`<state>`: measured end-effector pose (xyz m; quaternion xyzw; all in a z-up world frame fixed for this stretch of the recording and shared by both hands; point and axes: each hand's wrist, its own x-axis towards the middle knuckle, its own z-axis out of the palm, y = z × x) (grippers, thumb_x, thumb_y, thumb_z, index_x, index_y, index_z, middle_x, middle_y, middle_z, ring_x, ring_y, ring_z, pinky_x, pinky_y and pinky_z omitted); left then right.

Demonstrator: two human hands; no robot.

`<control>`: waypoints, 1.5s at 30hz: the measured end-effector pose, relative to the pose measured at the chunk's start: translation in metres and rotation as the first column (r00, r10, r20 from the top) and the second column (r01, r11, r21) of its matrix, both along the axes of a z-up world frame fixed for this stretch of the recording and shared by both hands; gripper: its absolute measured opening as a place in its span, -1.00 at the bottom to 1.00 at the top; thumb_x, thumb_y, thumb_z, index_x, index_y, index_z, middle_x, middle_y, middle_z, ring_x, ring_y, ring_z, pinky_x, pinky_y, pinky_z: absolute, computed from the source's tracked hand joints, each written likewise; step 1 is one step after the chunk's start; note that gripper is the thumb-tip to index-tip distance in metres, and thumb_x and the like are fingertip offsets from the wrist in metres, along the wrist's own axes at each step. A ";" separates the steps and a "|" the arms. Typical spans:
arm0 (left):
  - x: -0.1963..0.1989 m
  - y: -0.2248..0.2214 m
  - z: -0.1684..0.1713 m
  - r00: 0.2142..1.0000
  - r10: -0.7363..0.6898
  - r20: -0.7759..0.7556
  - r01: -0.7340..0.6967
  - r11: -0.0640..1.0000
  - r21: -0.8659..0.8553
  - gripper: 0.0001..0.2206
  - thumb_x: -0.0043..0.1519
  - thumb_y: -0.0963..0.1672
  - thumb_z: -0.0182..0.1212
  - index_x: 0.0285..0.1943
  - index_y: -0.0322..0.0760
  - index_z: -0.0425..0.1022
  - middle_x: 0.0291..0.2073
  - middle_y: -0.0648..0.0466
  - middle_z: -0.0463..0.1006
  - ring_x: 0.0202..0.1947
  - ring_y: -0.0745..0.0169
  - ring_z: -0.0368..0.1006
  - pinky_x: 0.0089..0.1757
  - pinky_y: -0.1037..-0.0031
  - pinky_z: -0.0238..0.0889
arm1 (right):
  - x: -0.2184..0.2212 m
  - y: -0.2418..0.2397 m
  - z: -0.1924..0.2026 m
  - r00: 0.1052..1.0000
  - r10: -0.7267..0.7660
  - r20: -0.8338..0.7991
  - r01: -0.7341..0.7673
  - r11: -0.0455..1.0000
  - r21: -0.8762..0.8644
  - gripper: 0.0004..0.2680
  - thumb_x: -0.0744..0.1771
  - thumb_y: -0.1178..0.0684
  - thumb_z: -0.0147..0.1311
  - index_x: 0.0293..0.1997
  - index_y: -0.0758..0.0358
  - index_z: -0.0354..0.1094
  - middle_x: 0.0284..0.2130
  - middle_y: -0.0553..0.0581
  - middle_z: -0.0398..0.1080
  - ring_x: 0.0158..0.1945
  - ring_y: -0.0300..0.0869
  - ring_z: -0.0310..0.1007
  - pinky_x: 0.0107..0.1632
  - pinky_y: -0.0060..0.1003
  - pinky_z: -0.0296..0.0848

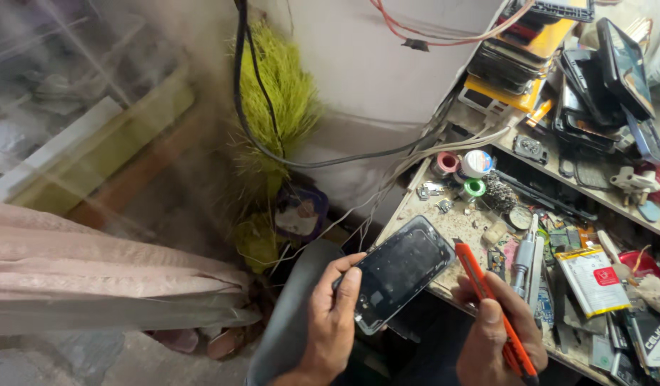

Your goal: The person uses a red utility knife to scrape adhesive residue from the edges and surface of a disassembled smartphone chassis. They then pick up a separate screen assembly, inspect it, and place it on the workbench. Finally, they manipulate small internal components within the phone's frame.

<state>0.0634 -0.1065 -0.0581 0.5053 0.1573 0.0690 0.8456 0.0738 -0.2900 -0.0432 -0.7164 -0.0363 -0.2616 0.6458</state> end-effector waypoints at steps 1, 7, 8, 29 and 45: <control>0.000 -0.001 -0.001 1.000 -0.016 -0.013 0.015 0.999 -0.050 -0.69 0.43 -0.12 0.03 0.25 -0.42 0.47 -0.24 0.07 0.56 -0.35 0.47 0.45 -0.28 0.59 0.39 | 0.002 -0.001 -0.002 1.000 0.010 0.010 -0.010 1.000 0.020 -0.69 0.45 0.01 0.06 0.23 0.53 0.33 -0.18 0.36 0.52 -0.16 -0.10 0.57 0.10 -0.19 0.56; 0.000 0.002 -0.005 0.995 -0.062 -0.077 0.063 0.998 0.011 -0.58 0.41 -0.07 -0.03 0.42 -0.36 0.29 -0.16 0.06 0.48 -0.24 0.42 0.35 -0.19 0.61 0.25 | -0.024 -0.024 -0.035 0.998 0.033 -0.050 -0.024 0.986 0.167 -0.69 0.42 0.04 0.11 0.18 0.56 0.35 -0.18 0.47 0.51 -0.14 0.02 0.57 0.04 -0.10 0.55; -0.004 0.008 -0.005 0.995 -0.063 -0.082 0.062 0.998 -0.013 -0.56 0.38 -0.06 -0.05 0.41 -0.34 0.25 -0.11 0.07 0.52 -0.16 0.42 0.42 -0.11 0.63 0.29 | -0.033 -0.030 -0.043 0.996 0.048 -0.073 -0.035 0.983 0.178 -0.70 0.41 0.05 0.11 0.17 0.57 0.34 -0.16 0.49 0.51 -0.13 0.03 0.58 0.06 -0.09 0.55; -0.087 0.046 -0.036 0.889 -0.379 0.256 0.325 0.917 0.230 -0.73 0.37 -0.07 0.22 -0.23 -0.43 0.47 -0.39 -0.03 0.52 -0.38 0.33 0.48 -0.30 0.52 0.37 | -0.081 -0.020 -0.104 0.665 0.721 0.196 -0.746 0.632 0.209 -0.78 0.38 0.24 0.14 0.12 0.57 0.45 -0.35 0.54 0.59 -0.28 0.12 0.67 -0.23 -0.07 0.66; -0.078 0.073 -0.045 0.994 0.057 0.092 -0.075 0.974 0.212 -0.82 0.41 -0.19 0.06 -0.24 -0.45 0.42 -0.38 -0.14 0.56 -0.37 0.15 0.57 -0.35 0.40 0.49 | -0.075 -0.093 -0.119 0.525 0.845 0.098 -0.818 0.469 0.333 -0.62 0.46 0.24 0.02 0.50 0.31 0.08 0.10 0.73 0.36 0.02 0.32 0.53 0.06 0.30 0.53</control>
